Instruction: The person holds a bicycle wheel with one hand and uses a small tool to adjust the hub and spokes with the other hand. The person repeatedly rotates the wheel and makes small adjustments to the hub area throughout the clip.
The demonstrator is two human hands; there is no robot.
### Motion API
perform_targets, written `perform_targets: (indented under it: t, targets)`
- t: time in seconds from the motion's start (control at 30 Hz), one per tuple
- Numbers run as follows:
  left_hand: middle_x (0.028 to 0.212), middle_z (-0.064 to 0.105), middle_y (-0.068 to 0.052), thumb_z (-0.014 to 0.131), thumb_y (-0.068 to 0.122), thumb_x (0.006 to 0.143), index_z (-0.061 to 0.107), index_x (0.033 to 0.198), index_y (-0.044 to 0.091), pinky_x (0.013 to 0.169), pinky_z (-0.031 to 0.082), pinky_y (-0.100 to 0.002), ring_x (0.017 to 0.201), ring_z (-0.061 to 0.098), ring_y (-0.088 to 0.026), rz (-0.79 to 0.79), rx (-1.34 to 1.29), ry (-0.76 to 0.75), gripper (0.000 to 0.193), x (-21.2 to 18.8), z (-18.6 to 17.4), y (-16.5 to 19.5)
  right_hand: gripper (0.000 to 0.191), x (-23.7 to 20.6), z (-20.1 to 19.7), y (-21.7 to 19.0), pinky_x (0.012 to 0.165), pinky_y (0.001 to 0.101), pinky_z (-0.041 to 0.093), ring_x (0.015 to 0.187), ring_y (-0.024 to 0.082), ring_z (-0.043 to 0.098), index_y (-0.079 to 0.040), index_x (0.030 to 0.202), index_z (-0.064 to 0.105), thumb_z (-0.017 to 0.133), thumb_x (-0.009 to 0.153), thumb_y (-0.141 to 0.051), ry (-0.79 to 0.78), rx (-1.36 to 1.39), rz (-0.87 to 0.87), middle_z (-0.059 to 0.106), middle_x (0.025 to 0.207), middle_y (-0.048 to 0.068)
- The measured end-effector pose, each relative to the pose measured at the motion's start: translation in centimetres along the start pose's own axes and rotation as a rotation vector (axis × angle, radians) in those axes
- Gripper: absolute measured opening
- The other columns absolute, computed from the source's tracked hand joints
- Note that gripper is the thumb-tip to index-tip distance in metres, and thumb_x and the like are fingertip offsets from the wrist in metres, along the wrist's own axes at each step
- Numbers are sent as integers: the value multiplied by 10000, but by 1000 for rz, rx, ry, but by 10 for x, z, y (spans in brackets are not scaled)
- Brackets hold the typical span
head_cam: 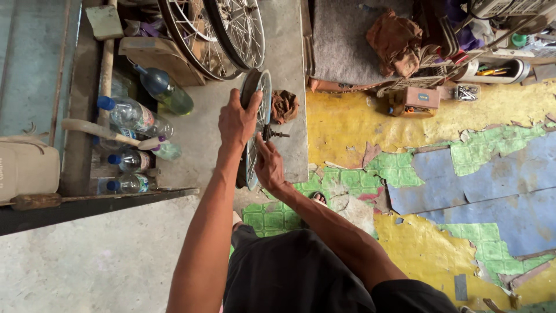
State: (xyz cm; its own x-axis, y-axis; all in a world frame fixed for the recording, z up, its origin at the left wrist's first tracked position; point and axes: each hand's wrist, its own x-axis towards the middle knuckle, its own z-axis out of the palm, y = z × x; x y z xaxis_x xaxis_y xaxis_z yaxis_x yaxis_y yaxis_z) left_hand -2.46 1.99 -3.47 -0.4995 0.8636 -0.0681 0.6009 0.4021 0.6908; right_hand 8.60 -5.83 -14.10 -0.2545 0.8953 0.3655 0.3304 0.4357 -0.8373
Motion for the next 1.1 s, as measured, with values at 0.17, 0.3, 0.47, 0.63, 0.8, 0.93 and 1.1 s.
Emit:
perform_targets:
  t: [0.17,0.3,0.47,0.63,0.8,0.93,1.1]
  targets:
    - [978,744,-244,548,686,942,564,1196,85,865,517,-571,977,670,-504,42,8,-27,653,-1,6,-2,456,4,-1,4,628,420,476,727,296,547,-52,1417,549,509,987,93,90,177,-149,543,895,186]
    - [995,747,-231,562,680,936,579,1174,88,896,505,-574,984,671,-506,32,28,-44,638,2,1,-4,462,8,2,12,538,406,442,616,262,538,-9,1410,574,559,955,71,-51,-33,103,582,803,163]
    - [975,739,-238,573,666,919,572,1178,92,847,507,-583,967,661,-515,40,16,-32,630,1,-4,-1,380,7,2,11,641,413,495,723,286,575,-4,1312,604,525,944,53,-29,147,-41,573,841,167]
    - [930,746,-237,569,662,936,594,1089,82,841,518,-579,936,687,-498,45,14,-49,600,-3,-13,-1,406,15,-3,15,628,430,522,692,309,623,3,1276,642,517,890,3,-52,161,-32,627,807,165]
    - [873,743,-248,566,654,934,596,1075,78,774,558,-553,871,722,-474,107,2,-86,594,-11,-15,-3,177,43,-17,38,631,437,551,631,303,678,-18,1057,706,578,941,-57,-436,134,55,692,767,167]
    - [866,741,-257,577,652,931,590,1084,77,772,559,-549,855,725,-469,180,3,-114,595,-15,-16,-2,156,59,-34,45,638,426,568,648,300,683,-41,1029,715,581,964,-86,-630,128,-25,720,777,136]
    - [895,744,-260,570,664,938,581,1087,69,799,557,-546,886,719,-471,209,75,-165,614,-20,-18,-1,247,73,-50,38,733,424,550,768,295,687,16,1084,698,642,859,-70,-785,187,-64,726,885,177]
